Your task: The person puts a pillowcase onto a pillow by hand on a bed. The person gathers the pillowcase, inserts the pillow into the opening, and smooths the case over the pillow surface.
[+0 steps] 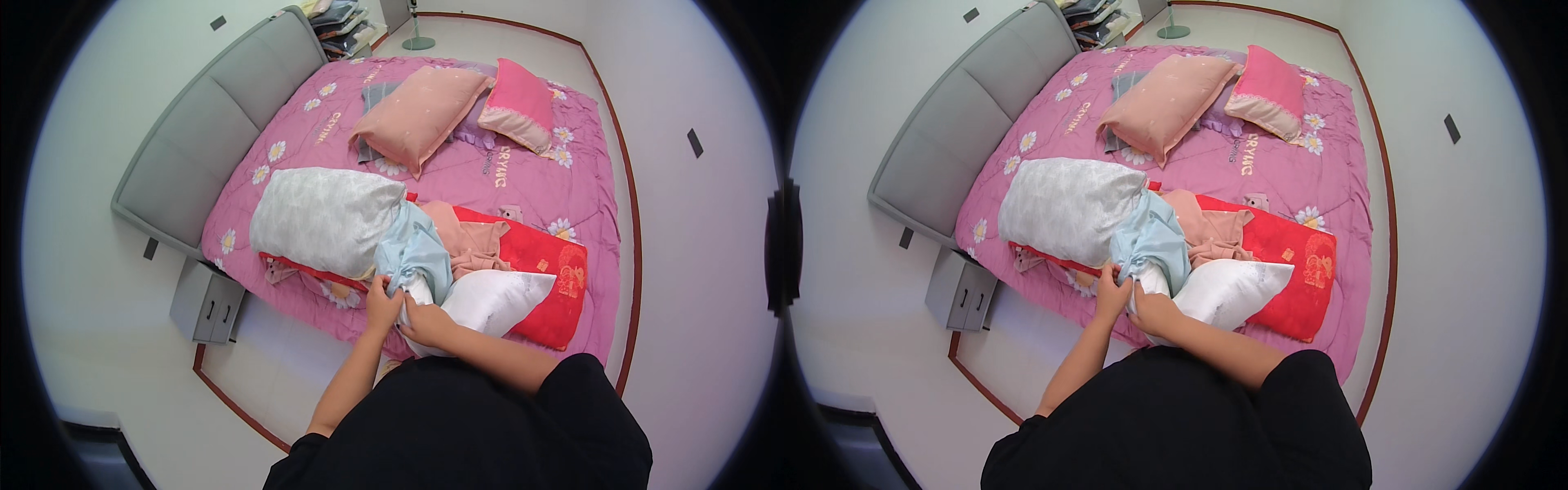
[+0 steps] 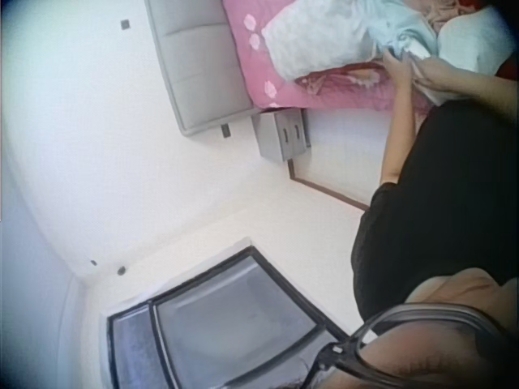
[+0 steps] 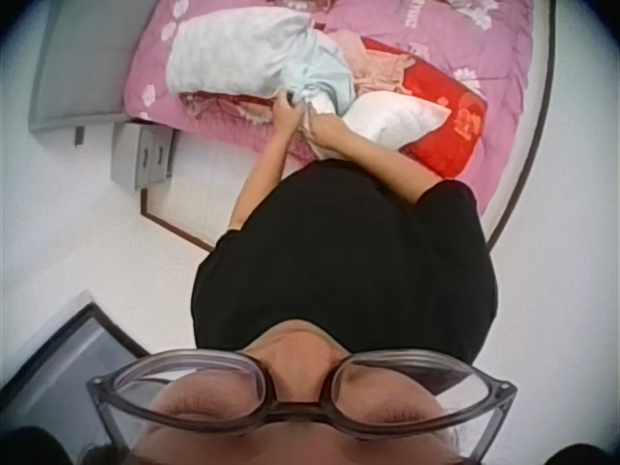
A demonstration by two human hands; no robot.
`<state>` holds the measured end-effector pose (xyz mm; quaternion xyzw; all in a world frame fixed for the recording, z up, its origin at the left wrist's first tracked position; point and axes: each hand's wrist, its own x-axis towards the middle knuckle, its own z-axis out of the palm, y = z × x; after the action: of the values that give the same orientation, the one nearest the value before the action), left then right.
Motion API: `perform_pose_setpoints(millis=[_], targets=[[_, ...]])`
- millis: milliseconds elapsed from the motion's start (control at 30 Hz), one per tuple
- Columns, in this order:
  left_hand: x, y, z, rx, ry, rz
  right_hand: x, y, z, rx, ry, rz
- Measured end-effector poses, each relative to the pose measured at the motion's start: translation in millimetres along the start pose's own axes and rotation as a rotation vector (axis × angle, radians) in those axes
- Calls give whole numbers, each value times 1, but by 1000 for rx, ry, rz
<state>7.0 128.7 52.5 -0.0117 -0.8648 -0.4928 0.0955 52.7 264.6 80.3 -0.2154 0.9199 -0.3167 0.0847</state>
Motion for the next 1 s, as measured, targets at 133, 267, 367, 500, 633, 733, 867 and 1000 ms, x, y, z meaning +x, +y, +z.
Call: perform_pose_setpoints(millis=[133,267,367,500,633,733,867,1000], targets=[[7,3,-13,235,-128,-51,-4,1,10,62,-168,-45],[-2,0,-17,329,-207,-125,-3,2,17,67,-202,-86],[-13,12,-14,319,-340,-94,4,16,27,93,-176,-71],[-28,14,-18,264,-367,-50,7,26,20,78,-330,-146],[-33,8,-28,44,-353,-185,20,47,-27,656,-614,-30],[-38,18,-33,24,-483,-362,46,55,-68,112,-516,42],[-42,26,-17,79,-496,-107,51,69,-48,-202,-180,-342],[-42,27,-16,88,-387,-76,62,85,-2,-221,-204,-480]])
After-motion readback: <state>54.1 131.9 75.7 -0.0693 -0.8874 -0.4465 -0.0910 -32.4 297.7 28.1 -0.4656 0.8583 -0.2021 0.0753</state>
